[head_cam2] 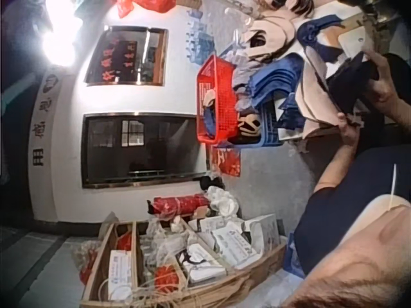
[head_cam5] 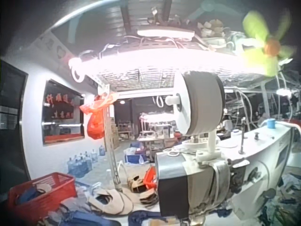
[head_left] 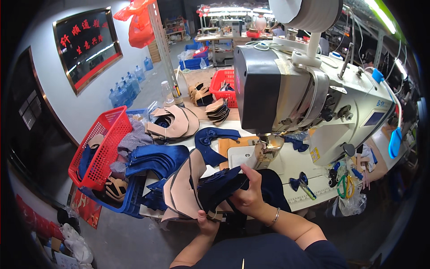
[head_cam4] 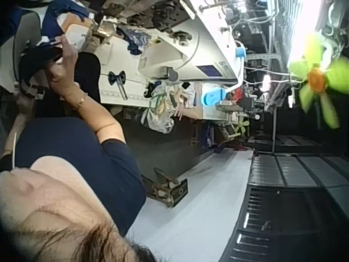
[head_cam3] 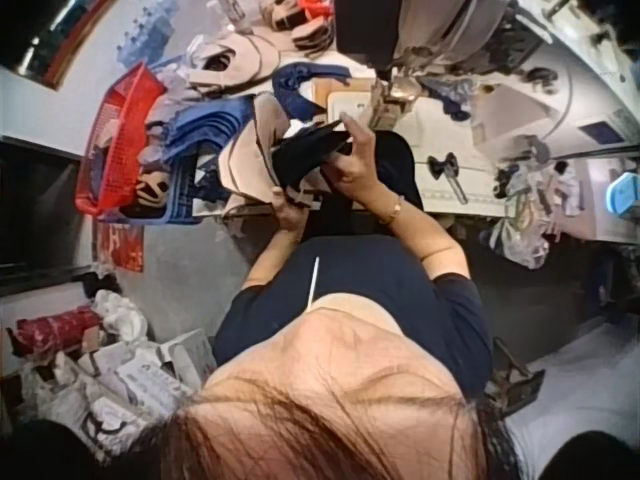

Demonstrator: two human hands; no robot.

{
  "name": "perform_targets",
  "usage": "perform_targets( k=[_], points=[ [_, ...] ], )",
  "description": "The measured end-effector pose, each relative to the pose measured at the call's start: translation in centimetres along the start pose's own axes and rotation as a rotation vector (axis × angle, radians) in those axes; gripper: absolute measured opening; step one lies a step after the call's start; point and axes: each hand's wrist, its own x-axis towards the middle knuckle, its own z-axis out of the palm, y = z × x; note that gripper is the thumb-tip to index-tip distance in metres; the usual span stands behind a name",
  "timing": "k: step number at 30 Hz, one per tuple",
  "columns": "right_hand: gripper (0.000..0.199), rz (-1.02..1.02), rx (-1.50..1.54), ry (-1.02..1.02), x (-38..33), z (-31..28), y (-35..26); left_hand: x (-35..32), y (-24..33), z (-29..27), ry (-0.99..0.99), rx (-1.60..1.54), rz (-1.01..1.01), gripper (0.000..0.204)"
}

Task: The person takes fabric shoe upper pieces from a basket, positions decorative bows onto the uppers by hand, and stitches them into place using a sewing machine.

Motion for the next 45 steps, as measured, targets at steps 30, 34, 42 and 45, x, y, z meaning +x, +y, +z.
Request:
perform_targets(
  k=[30,34,42,45],
  points=[
    [0.023,-0.121,-0.089,-0.256,2.1,-1.6,1.1,1.1,1.2,0.0,-0.015,-0.102,-0.136,0.068],
    [0.022,-0.087,0.12,-0.336,2.8,-3.1,1.4,1.3,0.5,-1.1,-0.018,-0.107,-0.166,0.061],
    [0.044,0.299,0.336,-0.36,5.5,-3.8,0.3,2.5,0.4,0.2,0.058,0.346,0.019,0.068],
    [0.058,0.068,0.053,-0.29,7.0,-2.9,-1.2,2.9,-0.3,0.3,0.118,0.536,0.072,0.079]
  ],
)
